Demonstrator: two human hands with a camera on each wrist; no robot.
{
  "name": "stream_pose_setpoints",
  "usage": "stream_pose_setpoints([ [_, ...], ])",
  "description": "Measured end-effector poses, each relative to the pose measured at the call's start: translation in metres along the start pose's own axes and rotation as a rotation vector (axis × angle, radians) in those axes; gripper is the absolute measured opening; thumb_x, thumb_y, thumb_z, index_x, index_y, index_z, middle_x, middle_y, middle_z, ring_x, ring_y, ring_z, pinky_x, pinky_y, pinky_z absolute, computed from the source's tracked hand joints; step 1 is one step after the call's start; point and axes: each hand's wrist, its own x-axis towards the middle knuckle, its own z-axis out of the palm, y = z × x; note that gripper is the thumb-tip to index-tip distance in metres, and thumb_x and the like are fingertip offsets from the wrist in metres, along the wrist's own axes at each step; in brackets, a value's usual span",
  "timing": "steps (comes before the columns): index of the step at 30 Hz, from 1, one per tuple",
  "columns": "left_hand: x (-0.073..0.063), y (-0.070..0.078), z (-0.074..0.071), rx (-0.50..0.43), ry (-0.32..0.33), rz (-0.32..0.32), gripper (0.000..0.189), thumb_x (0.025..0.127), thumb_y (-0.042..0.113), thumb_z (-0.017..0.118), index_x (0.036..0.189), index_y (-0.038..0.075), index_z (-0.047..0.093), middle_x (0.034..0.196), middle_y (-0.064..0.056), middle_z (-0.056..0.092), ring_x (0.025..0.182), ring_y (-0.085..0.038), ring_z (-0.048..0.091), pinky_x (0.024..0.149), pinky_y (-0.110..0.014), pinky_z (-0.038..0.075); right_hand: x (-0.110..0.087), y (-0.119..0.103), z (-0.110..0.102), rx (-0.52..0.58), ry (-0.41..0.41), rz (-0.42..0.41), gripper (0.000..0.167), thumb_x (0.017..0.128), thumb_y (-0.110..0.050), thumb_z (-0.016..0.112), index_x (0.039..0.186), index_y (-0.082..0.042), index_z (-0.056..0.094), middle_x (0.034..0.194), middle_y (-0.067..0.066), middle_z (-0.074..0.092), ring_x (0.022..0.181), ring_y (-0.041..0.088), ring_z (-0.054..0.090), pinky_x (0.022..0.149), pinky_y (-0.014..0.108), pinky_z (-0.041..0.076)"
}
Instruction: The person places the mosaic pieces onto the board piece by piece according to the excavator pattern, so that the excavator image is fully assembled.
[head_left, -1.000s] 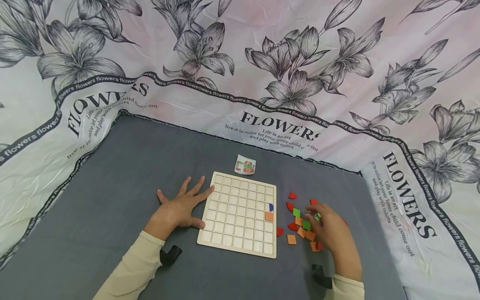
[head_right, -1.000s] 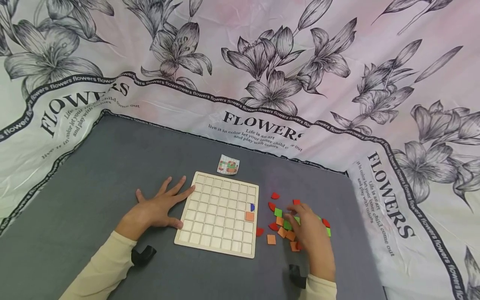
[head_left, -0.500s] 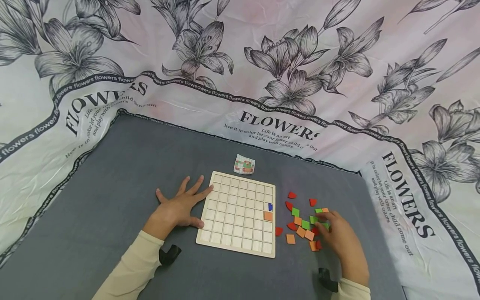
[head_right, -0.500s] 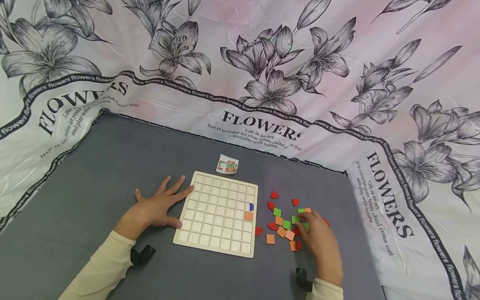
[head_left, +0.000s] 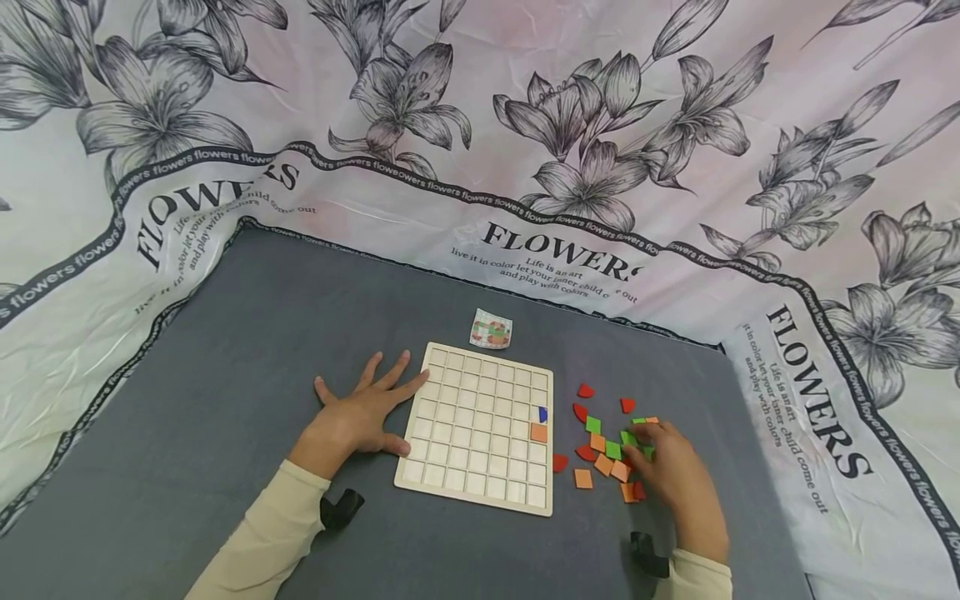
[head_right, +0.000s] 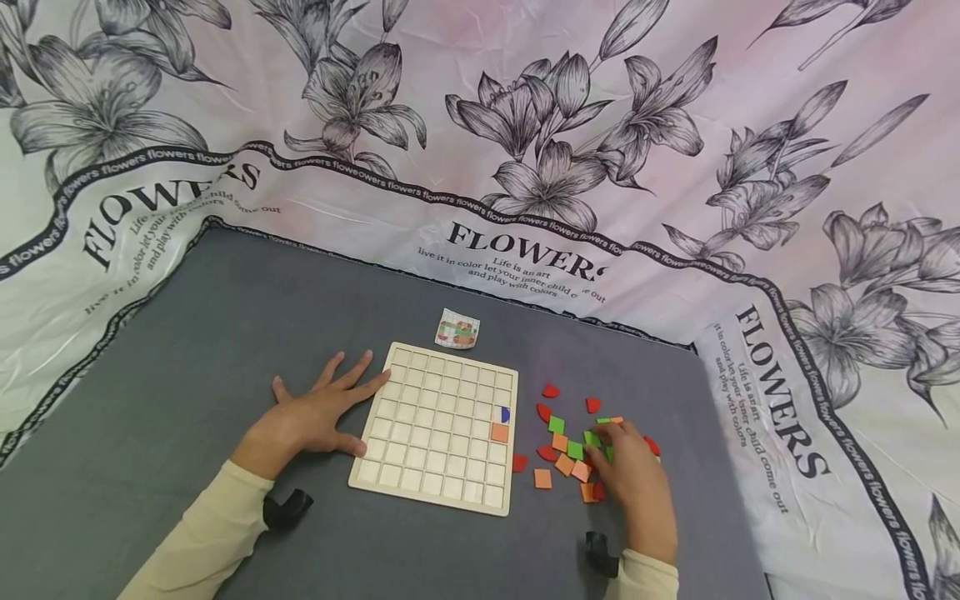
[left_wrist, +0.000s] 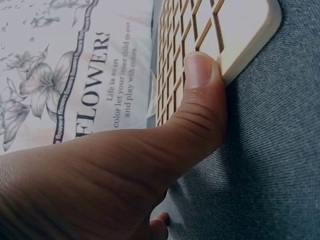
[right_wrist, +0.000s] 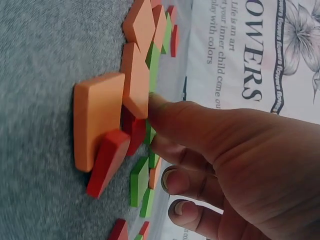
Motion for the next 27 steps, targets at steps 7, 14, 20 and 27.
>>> stream_pose_setpoints([
  [7, -0.001, -0.002, 0.001, -0.001, 0.001, 0.001, 0.109, 0.079, 0.045, 0.089, 0.169, 0.032, 0.029, 0.179, -0.002, 0.008, 0.164, -0.039, 0.000, 0.098, -0.098, -0.003, 0.005, -0.005, 0.002, 0.028, 0.008, -0.012, 0.038, 0.097, -0.011, 0.072, 0.132, 0.003, 0.067, 0.122, 0.022, 0.064, 0.103, 0.035, 0.065, 0.085, 0.057, 0.057],
  [14, 0.000, -0.001, 0.000, -0.007, 0.002, 0.003, 0.109, 0.080, 0.044, 0.090, 0.169, 0.031, 0.029, 0.179, -0.002, 0.008, 0.164, -0.039, -0.001, 0.099, -0.097, -0.004, 0.010, -0.018, -0.001, 0.046, 0.028, -0.055, 0.041, 0.097, -0.008, 0.070, 0.134, 0.006, 0.061, 0.124, 0.023, 0.062, 0.096, 0.030, 0.062, 0.079, 0.048, 0.055],
  [20, 0.002, -0.001, 0.000, -0.004, 0.004, 0.000, 0.109, 0.079, 0.043, 0.090, 0.169, 0.031, 0.029, 0.179, -0.002, 0.007, 0.164, -0.039, -0.001, 0.099, -0.097, -0.004, 0.020, -0.052, -0.005, 0.060, 0.055, -0.177, 0.038, 0.097, -0.006, 0.072, 0.133, 0.002, 0.064, 0.126, 0.020, 0.062, 0.085, 0.024, 0.057, 0.071, 0.041, 0.052],
  [27, 0.000, -0.002, 0.002, -0.013, 0.006, 0.002, 0.109, 0.079, 0.044, 0.090, 0.169, 0.031, 0.030, 0.179, -0.002, 0.008, 0.164, -0.039, -0.001, 0.098, -0.097, -0.005, 0.030, -0.096, 0.006, 0.080, 0.029, -0.313, 0.034, 0.097, -0.006, 0.076, 0.130, -0.005, 0.066, 0.123, 0.010, 0.062, 0.083, 0.020, 0.060, 0.069, 0.033, 0.053],
])
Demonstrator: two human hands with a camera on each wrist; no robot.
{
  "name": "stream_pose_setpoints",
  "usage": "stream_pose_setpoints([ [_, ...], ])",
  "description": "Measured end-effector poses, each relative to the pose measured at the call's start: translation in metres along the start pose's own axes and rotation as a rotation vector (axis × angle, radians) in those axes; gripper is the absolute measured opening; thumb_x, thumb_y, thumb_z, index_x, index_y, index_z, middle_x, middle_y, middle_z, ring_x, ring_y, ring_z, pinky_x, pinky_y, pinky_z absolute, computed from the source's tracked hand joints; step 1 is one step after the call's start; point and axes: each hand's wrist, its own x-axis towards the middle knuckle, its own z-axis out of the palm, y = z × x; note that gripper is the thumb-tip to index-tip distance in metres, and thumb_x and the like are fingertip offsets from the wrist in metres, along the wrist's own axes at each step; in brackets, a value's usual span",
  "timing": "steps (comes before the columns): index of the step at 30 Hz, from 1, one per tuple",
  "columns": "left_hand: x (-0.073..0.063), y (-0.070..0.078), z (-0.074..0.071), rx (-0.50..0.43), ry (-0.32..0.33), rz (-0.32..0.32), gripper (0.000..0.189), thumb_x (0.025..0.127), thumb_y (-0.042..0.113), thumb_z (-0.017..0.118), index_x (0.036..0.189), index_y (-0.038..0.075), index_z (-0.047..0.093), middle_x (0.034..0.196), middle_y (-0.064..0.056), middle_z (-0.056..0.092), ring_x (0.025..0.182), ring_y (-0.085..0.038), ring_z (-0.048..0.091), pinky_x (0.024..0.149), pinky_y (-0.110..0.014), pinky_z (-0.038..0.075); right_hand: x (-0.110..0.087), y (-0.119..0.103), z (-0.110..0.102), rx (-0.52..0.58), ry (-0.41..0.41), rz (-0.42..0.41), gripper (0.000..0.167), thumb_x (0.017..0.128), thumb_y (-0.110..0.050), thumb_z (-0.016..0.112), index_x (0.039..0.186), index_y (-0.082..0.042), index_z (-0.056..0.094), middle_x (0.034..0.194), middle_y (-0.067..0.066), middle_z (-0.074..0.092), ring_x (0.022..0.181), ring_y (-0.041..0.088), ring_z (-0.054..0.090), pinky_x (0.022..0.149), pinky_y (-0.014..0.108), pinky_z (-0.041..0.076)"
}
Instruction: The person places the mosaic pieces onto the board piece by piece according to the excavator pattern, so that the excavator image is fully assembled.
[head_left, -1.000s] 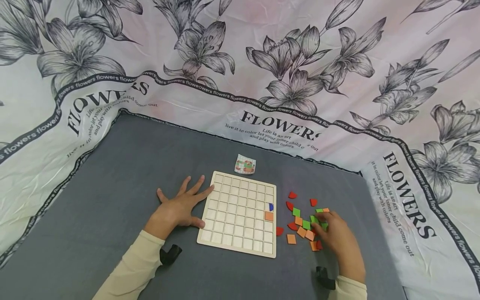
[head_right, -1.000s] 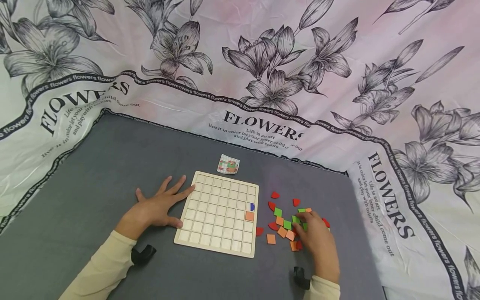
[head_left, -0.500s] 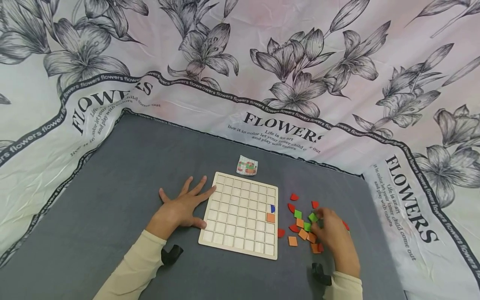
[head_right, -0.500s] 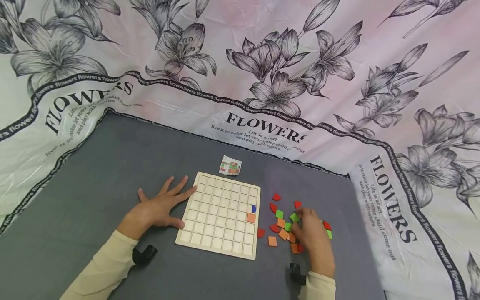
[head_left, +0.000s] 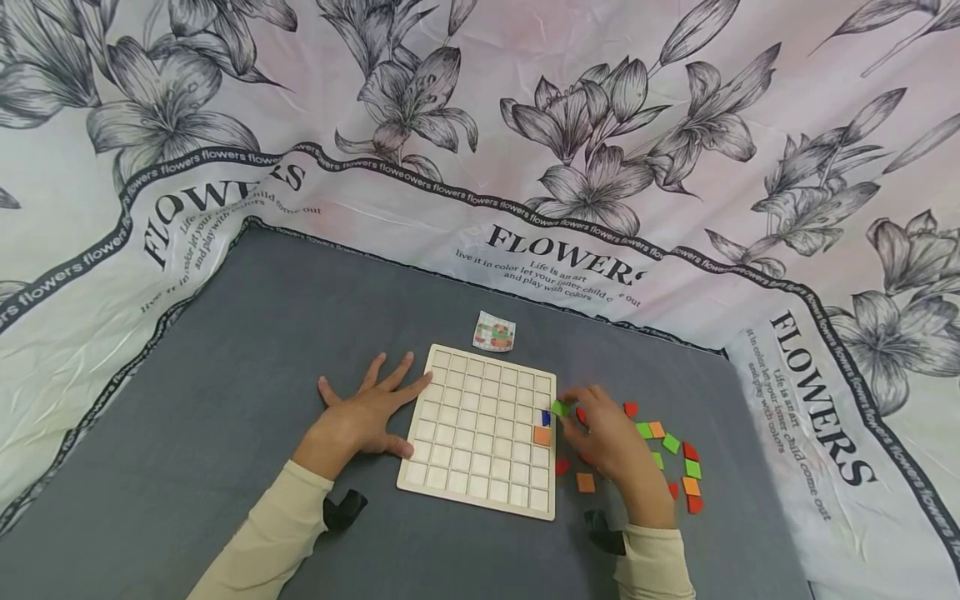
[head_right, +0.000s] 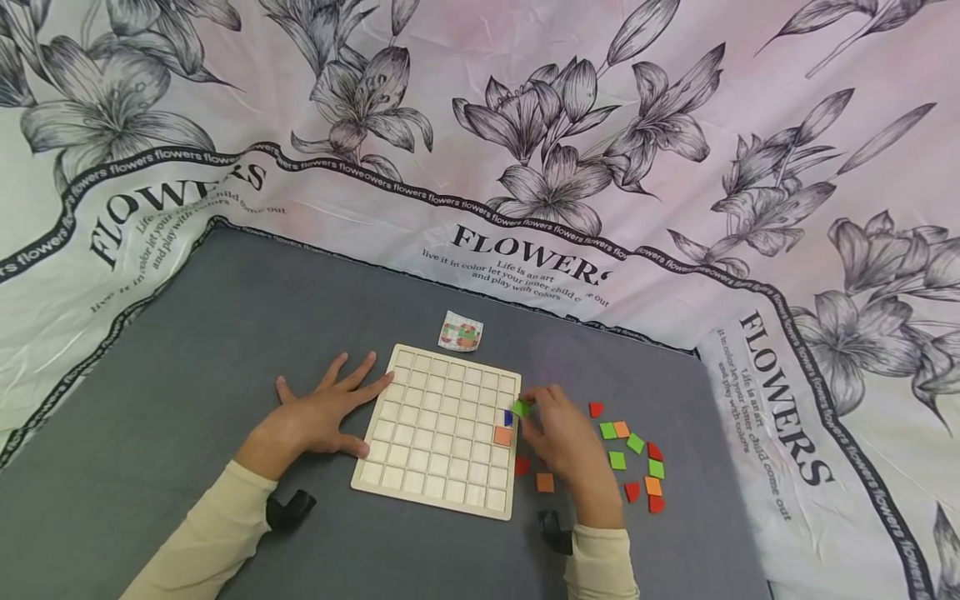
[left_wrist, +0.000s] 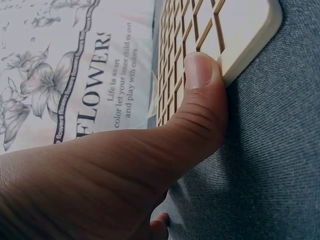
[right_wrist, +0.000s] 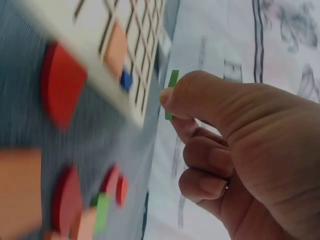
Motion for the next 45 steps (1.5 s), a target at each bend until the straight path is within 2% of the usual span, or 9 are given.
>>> stream_pose_setpoints([
  [4, -0.001, 0.000, 0.002, 0.002, -0.007, 0.001, 0.109, 0.079, 0.044, 0.090, 0.169, 0.032, 0.029, 0.179, -0.001, 0.007, 0.164, -0.039, -0.002, 0.098, -0.097, -0.006, 0.010, -0.015, 0.013, -0.013, -0.065, -0.041, 0.036, 0.097, -0.011, 0.077, 0.131, -0.008, 0.066, 0.126, 0.005, 0.061, 0.075, 0.013, 0.055, 0.064, 0.029, 0.050],
  [6, -0.001, 0.000, 0.002, 0.006, -0.001, 0.005, 0.109, 0.080, 0.044, 0.089, 0.169, 0.032, 0.029, 0.179, -0.001, 0.007, 0.164, -0.039, -0.002, 0.098, -0.097, -0.006, 0.014, -0.020, 0.017, -0.020, -0.084, -0.040, 0.035, 0.098, -0.013, 0.077, 0.131, -0.011, 0.067, 0.129, 0.003, 0.061, 0.077, 0.011, 0.057, 0.066, 0.029, 0.051],
  [11, 0.001, 0.001, 0.001, 0.007, 0.001, 0.007, 0.109, 0.079, 0.044, 0.089, 0.169, 0.032, 0.029, 0.179, -0.002, 0.007, 0.164, -0.038, -0.001, 0.099, -0.097, -0.005, 0.021, -0.026, 0.022, -0.063, -0.095, -0.063, 0.031, 0.097, -0.011, 0.077, 0.127, -0.012, 0.071, 0.128, 0.001, 0.063, 0.085, 0.012, 0.063, 0.072, 0.033, 0.056],
  [16, 0.001, 0.001, 0.000, 0.008, -0.010, -0.004, 0.109, 0.080, 0.044, 0.090, 0.170, 0.032, 0.028, 0.179, -0.001, 0.007, 0.164, -0.038, -0.002, 0.099, -0.097, -0.005, 0.024, -0.030, 0.022, -0.094, -0.089, -0.098, 0.030, 0.095, -0.010, 0.080, 0.124, -0.012, 0.073, 0.124, -0.001, 0.064, 0.079, 0.010, 0.059, 0.068, 0.030, 0.054],
  [25, 0.002, 0.001, -0.002, 0.011, -0.014, 0.004, 0.109, 0.081, 0.044, 0.089, 0.170, 0.032, 0.027, 0.179, -0.001, 0.006, 0.164, -0.038, -0.003, 0.099, -0.097, -0.006, 0.026, -0.033, 0.020, -0.086, -0.111, -0.051, 0.030, 0.094, -0.010, 0.082, 0.123, -0.014, 0.075, 0.121, -0.002, 0.064, 0.085, 0.011, 0.062, 0.074, 0.032, 0.056],
  [31, 0.003, 0.000, -0.002, 0.010, -0.018, -0.011, 0.109, 0.081, 0.044, 0.089, 0.170, 0.033, 0.026, 0.179, 0.000, 0.005, 0.164, -0.037, -0.003, 0.100, -0.096, -0.006, 0.027, -0.032, 0.019, -0.071, -0.113, -0.051, 0.029, 0.095, -0.009, 0.081, 0.122, -0.015, 0.075, 0.120, -0.002, 0.064, 0.085, 0.011, 0.061, 0.075, 0.033, 0.057],
  [38, 0.002, 0.000, -0.001, 0.013, -0.020, -0.015, 0.109, 0.081, 0.044, 0.089, 0.170, 0.033, 0.027, 0.179, 0.000, 0.005, 0.164, -0.037, -0.003, 0.100, -0.096, -0.005, 0.024, -0.029, 0.019, -0.025, -0.131, -0.005, 0.030, 0.099, -0.013, 0.077, 0.129, -0.014, 0.072, 0.122, -0.001, 0.062, 0.086, 0.012, 0.060, 0.074, 0.033, 0.054],
  [45, 0.000, 0.000, -0.003, 0.007, -0.018, -0.014, 0.109, 0.081, 0.044, 0.089, 0.170, 0.033, 0.027, 0.179, 0.000, 0.006, 0.164, -0.037, -0.003, 0.100, -0.096, -0.006, 0.027, -0.032, 0.021, -0.052, -0.095, -0.049, 0.027, 0.098, -0.013, 0.078, 0.125, -0.014, 0.074, 0.116, -0.001, 0.066, 0.090, 0.013, 0.066, 0.078, 0.037, 0.059],
])
